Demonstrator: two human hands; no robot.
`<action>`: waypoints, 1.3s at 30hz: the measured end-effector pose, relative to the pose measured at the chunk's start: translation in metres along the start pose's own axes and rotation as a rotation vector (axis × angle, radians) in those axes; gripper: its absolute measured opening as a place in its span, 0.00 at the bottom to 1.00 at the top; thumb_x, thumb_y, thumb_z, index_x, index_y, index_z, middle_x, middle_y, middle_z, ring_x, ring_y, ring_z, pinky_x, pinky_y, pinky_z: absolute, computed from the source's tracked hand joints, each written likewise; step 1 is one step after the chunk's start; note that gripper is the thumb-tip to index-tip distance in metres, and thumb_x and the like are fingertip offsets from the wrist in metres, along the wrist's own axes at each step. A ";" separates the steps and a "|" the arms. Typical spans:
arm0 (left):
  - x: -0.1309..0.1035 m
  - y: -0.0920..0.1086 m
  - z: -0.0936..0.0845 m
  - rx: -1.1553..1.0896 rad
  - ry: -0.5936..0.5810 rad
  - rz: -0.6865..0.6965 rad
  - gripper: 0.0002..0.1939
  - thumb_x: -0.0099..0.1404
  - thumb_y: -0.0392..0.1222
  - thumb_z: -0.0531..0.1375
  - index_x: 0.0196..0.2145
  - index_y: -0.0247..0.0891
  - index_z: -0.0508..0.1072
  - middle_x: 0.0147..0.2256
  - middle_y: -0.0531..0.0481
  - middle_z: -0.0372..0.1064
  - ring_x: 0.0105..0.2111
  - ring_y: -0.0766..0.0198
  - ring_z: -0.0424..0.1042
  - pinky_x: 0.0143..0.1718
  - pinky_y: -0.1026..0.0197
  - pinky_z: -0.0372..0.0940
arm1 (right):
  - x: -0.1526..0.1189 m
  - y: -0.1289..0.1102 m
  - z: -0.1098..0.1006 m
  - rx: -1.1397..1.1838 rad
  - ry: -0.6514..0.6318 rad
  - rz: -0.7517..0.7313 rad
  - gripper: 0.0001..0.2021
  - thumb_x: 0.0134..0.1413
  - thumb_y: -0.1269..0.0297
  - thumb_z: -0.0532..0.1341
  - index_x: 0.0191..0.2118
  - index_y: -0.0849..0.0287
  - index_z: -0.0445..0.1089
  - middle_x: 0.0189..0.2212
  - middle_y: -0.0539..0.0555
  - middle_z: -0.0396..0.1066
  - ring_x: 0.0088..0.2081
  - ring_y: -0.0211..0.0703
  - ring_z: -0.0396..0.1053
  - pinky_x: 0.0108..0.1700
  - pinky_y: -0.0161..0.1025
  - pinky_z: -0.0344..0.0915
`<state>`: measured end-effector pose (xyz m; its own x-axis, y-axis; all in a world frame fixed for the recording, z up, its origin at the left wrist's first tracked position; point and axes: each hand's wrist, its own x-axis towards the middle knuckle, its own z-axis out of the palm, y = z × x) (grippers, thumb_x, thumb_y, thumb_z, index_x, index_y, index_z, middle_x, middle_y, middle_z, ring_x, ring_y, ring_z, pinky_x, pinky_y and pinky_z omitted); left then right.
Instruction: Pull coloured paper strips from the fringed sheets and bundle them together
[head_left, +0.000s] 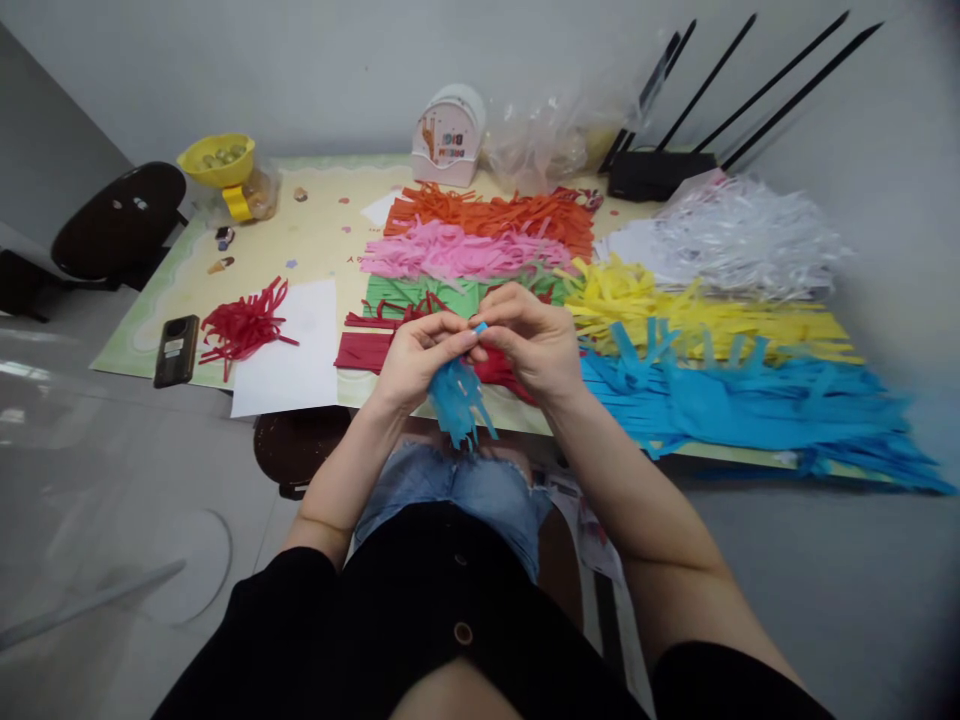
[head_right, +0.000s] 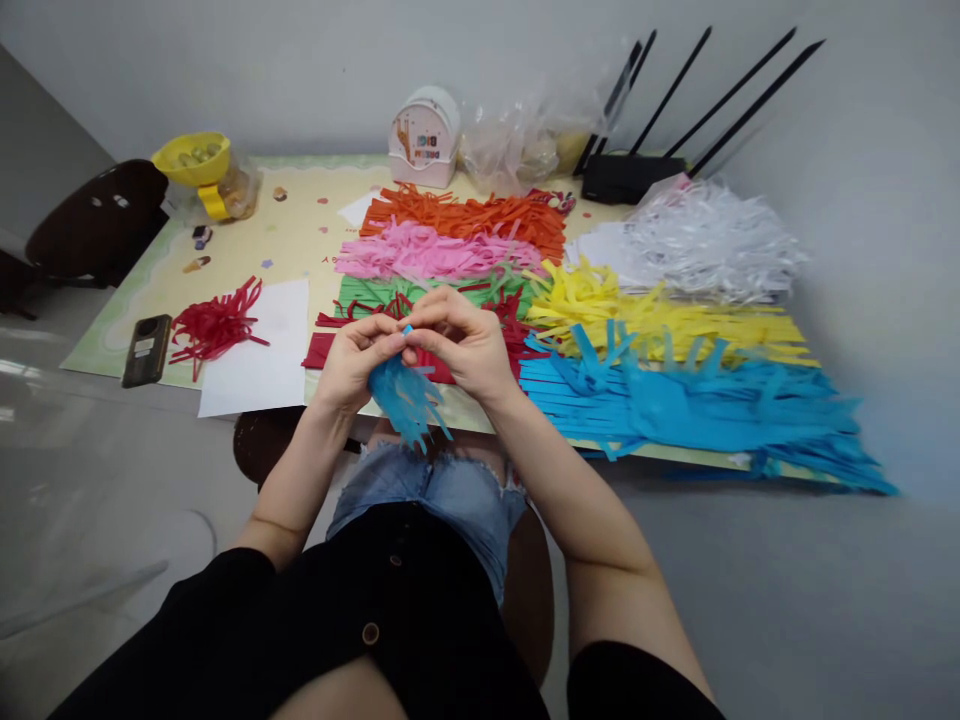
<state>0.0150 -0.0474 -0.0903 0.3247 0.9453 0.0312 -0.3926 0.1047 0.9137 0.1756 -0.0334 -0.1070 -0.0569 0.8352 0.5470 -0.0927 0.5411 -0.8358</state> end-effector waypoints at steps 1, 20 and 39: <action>-0.001 0.000 0.001 0.003 0.016 0.023 0.27 0.47 0.59 0.80 0.29 0.37 0.74 0.24 0.53 0.76 0.24 0.68 0.75 0.30 0.65 0.71 | -0.001 0.001 0.001 0.006 0.014 -0.014 0.14 0.52 0.45 0.75 0.34 0.50 0.84 0.33 0.51 0.75 0.37 0.41 0.74 0.39 0.39 0.71; -0.001 -0.002 -0.005 0.013 0.015 -0.013 0.26 0.47 0.60 0.79 0.32 0.37 0.79 0.28 0.49 0.81 0.26 0.64 0.79 0.32 0.63 0.75 | 0.014 -0.042 -0.023 -0.297 -0.237 -0.078 0.07 0.59 0.55 0.71 0.40 0.49 0.84 0.37 0.53 0.80 0.37 0.44 0.76 0.43 0.44 0.74; -0.003 0.001 -0.007 0.211 0.061 0.232 0.21 0.58 0.59 0.75 0.32 0.38 0.79 0.30 0.50 0.82 0.32 0.64 0.82 0.39 0.63 0.75 | 0.013 -0.058 -0.026 -0.768 -0.297 -0.328 0.06 0.69 0.62 0.60 0.39 0.55 0.73 0.35 0.54 0.76 0.37 0.46 0.74 0.42 0.44 0.71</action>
<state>0.0076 -0.0482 -0.0920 0.1928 0.9540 0.2297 -0.2611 -0.1758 0.9492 0.2058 -0.0514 -0.0523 -0.4100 0.6242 0.6650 0.5371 0.7545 -0.3772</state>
